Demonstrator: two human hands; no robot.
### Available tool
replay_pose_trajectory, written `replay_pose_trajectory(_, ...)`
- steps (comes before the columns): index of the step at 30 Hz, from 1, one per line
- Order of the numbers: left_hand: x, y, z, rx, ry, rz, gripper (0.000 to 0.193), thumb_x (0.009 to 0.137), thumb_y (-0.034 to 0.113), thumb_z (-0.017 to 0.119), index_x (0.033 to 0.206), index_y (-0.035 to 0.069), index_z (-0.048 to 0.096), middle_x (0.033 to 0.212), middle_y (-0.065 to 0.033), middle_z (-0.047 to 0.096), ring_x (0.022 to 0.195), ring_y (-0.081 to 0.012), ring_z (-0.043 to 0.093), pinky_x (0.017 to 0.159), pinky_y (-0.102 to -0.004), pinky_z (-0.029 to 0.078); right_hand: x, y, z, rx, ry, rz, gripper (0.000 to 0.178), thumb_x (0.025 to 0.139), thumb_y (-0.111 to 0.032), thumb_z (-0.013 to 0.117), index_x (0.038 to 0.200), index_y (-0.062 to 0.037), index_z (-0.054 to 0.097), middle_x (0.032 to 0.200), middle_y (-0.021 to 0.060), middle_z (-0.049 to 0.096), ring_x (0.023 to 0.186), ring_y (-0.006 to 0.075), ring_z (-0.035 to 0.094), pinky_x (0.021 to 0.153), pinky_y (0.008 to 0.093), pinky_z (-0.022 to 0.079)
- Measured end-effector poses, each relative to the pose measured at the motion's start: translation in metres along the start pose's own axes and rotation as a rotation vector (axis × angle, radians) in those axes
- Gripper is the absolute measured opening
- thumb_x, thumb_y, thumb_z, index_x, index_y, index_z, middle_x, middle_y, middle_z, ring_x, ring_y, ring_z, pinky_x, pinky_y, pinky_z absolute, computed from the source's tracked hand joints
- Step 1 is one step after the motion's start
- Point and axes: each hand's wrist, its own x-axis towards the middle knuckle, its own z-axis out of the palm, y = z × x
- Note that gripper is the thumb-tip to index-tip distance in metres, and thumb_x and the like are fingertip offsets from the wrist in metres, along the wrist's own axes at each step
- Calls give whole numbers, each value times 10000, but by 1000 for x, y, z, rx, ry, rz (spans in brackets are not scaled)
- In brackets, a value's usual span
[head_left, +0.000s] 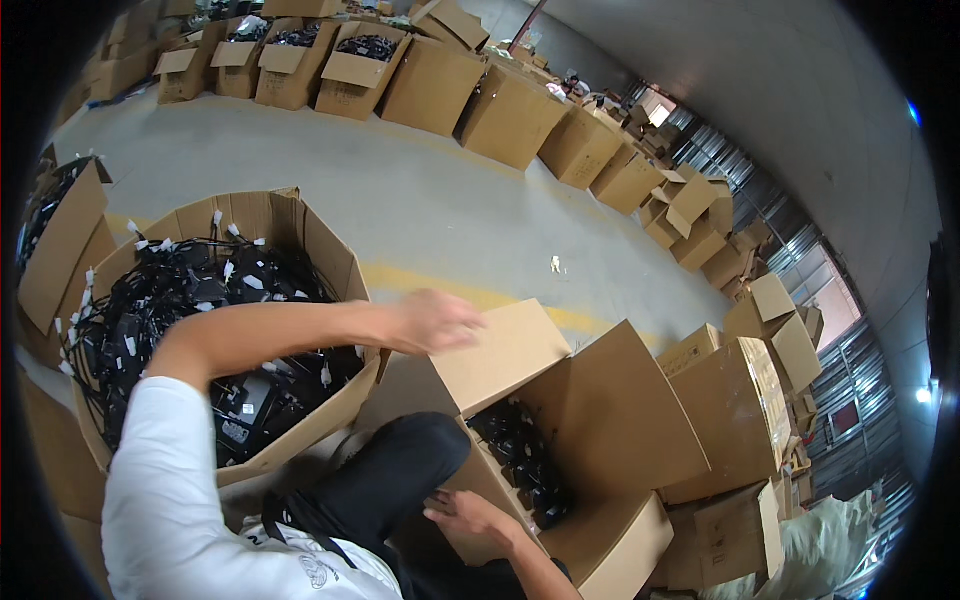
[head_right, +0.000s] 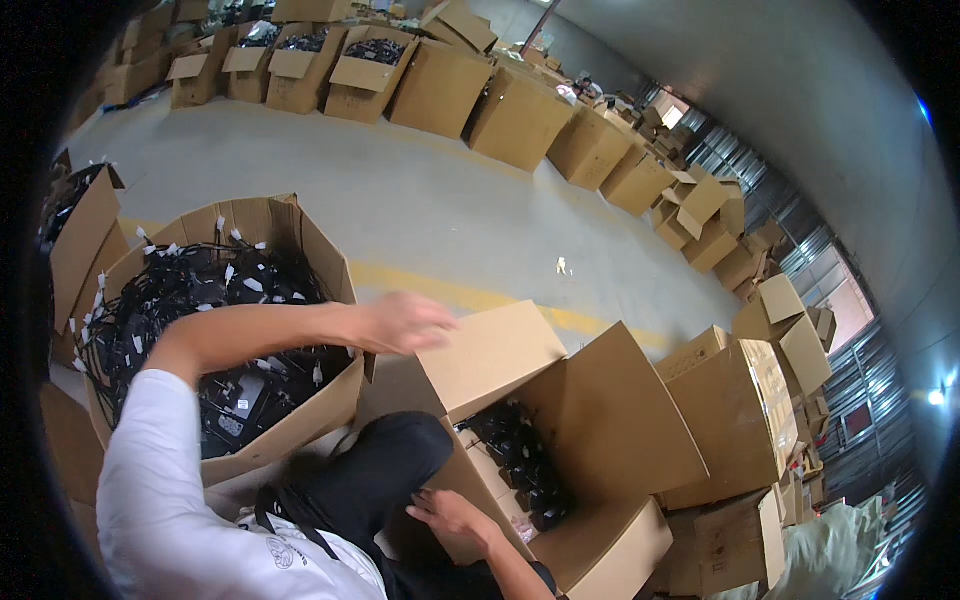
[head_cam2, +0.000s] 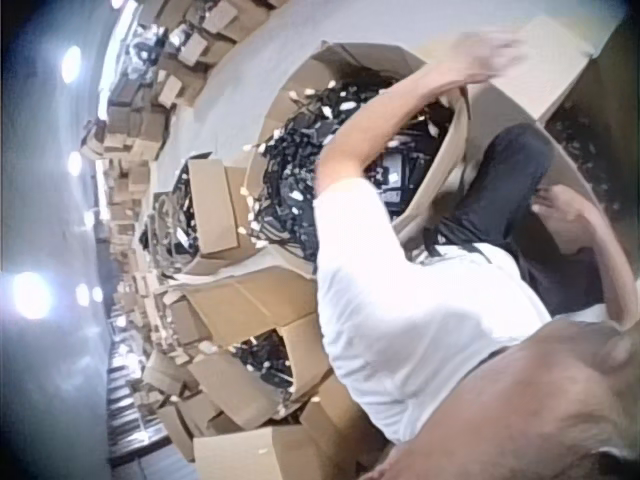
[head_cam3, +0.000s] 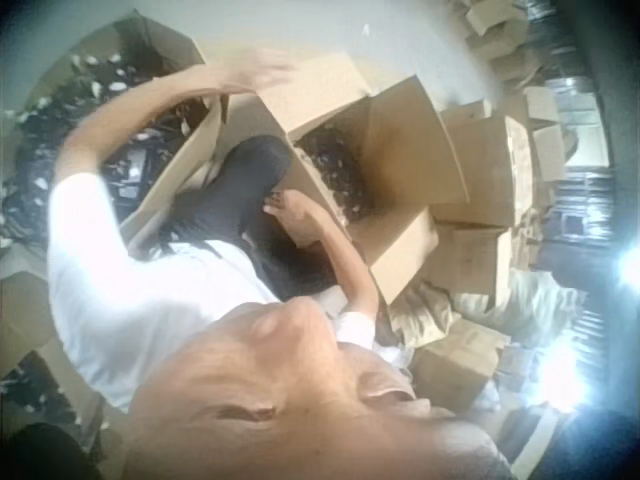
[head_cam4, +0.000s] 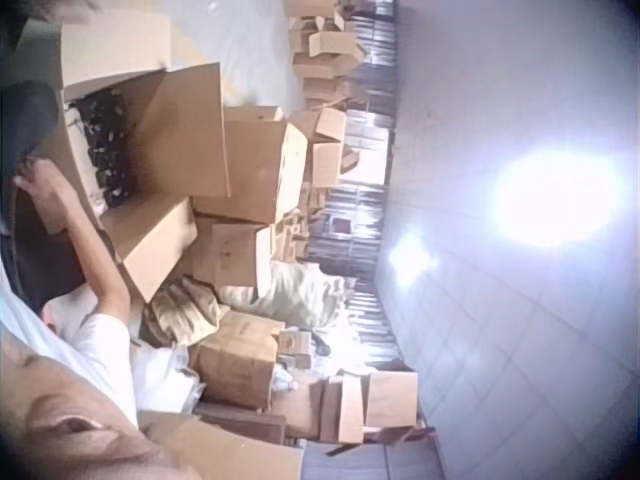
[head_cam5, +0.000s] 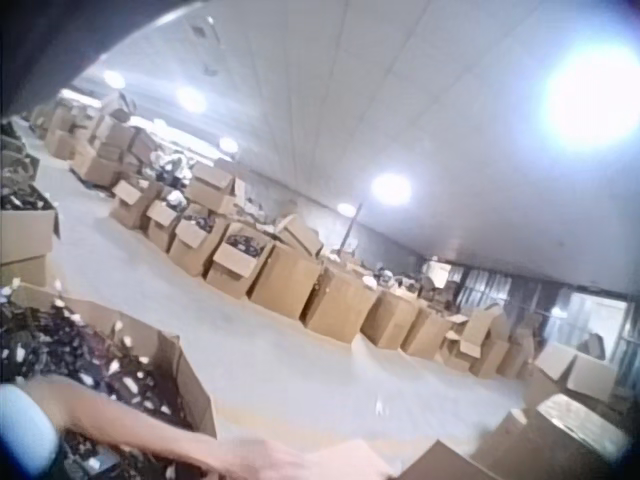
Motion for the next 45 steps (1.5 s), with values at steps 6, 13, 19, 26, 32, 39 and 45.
replay_pose_trajectory(6,-237,-68,-61,553,235,-390,535,876,369,694,1245,-3,586,1224,-207,600,1139,-390,580,980,-466,463,-60,-21,-32,216,-109,235,634,991,-485,579,1407,-10,521,1294,218,647,1201,352,620,1039,391,474)
replay_pose_trajectory(13,-245,-61,-73,442,-736,-602,556,828,485,725,1120,19,643,1056,-207,667,1006,-395,657,840,-506,533,-45,-31,-29,277,-3,234,575,975,-413,643,1323,41,578,1258,225,657,1156,347,646,976,381,510)
replay_pose_trajectory(19,-273,-77,-127,443,-362,-712,448,838,398,728,1047,6,673,1021,-202,679,994,-405,648,842,-490,525,-44,-35,-25,468,-4,294,523,991,-272,658,1356,82,534,1256,228,656,1169,270,641,988,349,508)
replay_pose_trajectory(26,-269,-22,-76,227,-645,-688,514,795,441,769,1021,-13,683,983,-211,689,999,-401,649,849,-493,516,-49,-43,-27,423,-18,341,552,989,-297,662,1357,93,527,1290,237,639,1188,275,631,993,355,505)
replay_pose_trajectory(32,-280,-21,-61,137,-765,-599,611,721,439,843,1085,-21,669,948,-216,680,1005,-379,651,846,-441,512,-51,-52,-27,474,20,268,531,992,-283,659,1352,86,532,1307,232,634,1204,285,626,992,358,505)
replay_pose_trajectory(39,-230,29,-146,21,-124,-634,458,678,298,835,918,-44,646,810,-150,669,721,-229,634,643,-376,518,-43,-102,-50,470,220,72,545,943,-236,714,1361,65,534,1290,216,644,1198,283,633,1014,369,494)
replay_pose_trajectory(45,-140,104,-152,-439,172,-550,437,805,267,843,1071,-22,651,886,-32,669,818,-102,611,746,-274,518,31,-201,-70,703,745,-462,636,868,-221,789,1374,54,520,1250,146,658,1185,239,617,1025,355,470)
